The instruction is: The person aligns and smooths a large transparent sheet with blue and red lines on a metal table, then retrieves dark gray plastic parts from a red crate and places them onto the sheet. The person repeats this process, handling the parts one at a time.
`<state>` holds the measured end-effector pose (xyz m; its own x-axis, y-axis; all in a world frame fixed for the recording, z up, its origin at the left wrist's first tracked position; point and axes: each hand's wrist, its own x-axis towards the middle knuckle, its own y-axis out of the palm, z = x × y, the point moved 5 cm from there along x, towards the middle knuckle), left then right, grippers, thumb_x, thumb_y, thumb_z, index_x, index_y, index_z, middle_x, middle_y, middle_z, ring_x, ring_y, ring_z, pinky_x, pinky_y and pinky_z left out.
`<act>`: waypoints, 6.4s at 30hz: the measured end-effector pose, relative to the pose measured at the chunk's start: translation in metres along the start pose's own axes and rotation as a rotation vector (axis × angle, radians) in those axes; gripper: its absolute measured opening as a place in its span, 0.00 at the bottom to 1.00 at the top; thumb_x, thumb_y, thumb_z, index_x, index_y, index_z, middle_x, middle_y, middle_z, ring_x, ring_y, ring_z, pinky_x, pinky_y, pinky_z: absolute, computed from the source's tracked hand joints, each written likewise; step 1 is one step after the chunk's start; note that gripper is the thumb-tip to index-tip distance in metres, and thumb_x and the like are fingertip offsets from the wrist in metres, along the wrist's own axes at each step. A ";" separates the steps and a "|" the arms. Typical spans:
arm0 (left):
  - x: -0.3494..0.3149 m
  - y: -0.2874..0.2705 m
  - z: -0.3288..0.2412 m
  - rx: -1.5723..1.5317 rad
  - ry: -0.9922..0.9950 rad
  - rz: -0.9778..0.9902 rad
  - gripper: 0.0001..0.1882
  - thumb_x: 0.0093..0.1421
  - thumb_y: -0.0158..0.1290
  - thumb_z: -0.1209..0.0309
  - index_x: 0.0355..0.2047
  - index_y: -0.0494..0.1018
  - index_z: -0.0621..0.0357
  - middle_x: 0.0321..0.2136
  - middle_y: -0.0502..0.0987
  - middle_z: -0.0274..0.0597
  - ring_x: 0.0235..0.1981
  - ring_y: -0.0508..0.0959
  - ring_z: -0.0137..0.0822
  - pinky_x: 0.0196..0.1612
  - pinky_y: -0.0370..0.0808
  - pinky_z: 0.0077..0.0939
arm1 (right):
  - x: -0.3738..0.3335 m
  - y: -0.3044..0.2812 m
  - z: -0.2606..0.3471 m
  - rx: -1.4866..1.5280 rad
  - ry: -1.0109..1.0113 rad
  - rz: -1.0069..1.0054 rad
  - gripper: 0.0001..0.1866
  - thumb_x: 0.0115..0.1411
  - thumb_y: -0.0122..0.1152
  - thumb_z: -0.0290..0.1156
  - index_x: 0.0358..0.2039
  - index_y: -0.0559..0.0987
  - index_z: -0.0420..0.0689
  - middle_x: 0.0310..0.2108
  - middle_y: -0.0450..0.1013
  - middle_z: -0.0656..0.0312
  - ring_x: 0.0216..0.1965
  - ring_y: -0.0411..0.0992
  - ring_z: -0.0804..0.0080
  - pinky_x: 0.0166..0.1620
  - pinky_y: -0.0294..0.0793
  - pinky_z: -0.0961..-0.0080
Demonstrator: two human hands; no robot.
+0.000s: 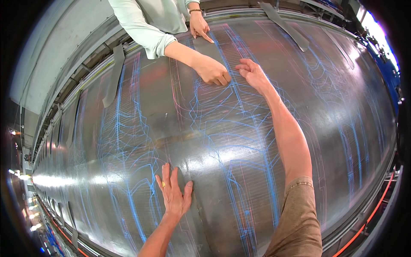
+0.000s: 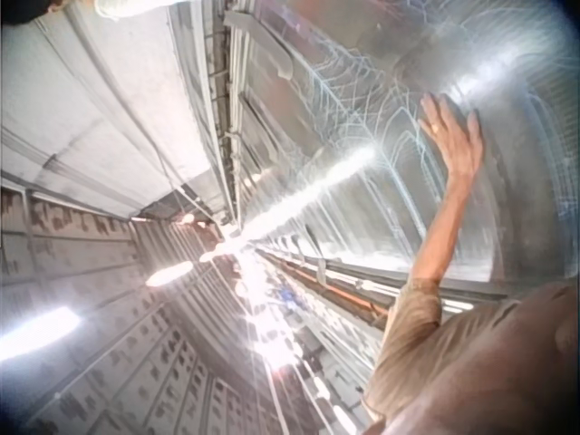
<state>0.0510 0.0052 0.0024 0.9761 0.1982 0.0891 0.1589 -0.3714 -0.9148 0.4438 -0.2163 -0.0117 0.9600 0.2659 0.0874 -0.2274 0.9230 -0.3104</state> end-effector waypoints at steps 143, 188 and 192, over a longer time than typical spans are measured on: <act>0.001 0.001 0.010 0.024 -0.015 0.079 0.31 0.64 0.47 0.54 0.59 0.57 0.65 0.65 0.49 0.57 0.67 0.48 0.58 0.64 0.39 0.65 | -0.062 0.003 0.018 -0.329 -0.157 -0.269 0.12 0.54 0.61 0.27 0.39 0.78 0.37 0.31 0.77 0.60 0.31 0.73 0.76 0.39 0.73 0.78; -0.002 0.003 0.005 0.047 0.002 0.063 0.30 0.63 0.48 0.61 0.60 0.55 0.62 0.66 0.48 0.55 0.68 0.46 0.58 0.66 0.35 0.61 | -0.054 -0.017 0.021 -0.427 -0.006 -0.061 0.15 0.51 0.61 0.31 0.40 0.79 0.42 0.38 0.78 0.51 0.40 0.76 0.62 0.46 0.74 0.67; -0.004 0.004 0.007 0.029 0.016 0.032 0.30 0.63 0.48 0.61 0.60 0.56 0.62 0.66 0.49 0.54 0.68 0.47 0.57 0.66 0.35 0.60 | -0.044 -0.003 0.039 -0.571 -0.010 -0.026 0.12 0.53 0.55 0.27 0.38 0.81 0.44 0.39 0.77 0.46 0.44 0.75 0.52 0.46 0.73 0.61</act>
<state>0.0470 0.0094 -0.0043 0.9828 0.1722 0.0660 0.1239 -0.3512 -0.9281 0.3961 -0.2201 0.0226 0.9619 0.2503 0.1095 -0.0771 0.6331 -0.7702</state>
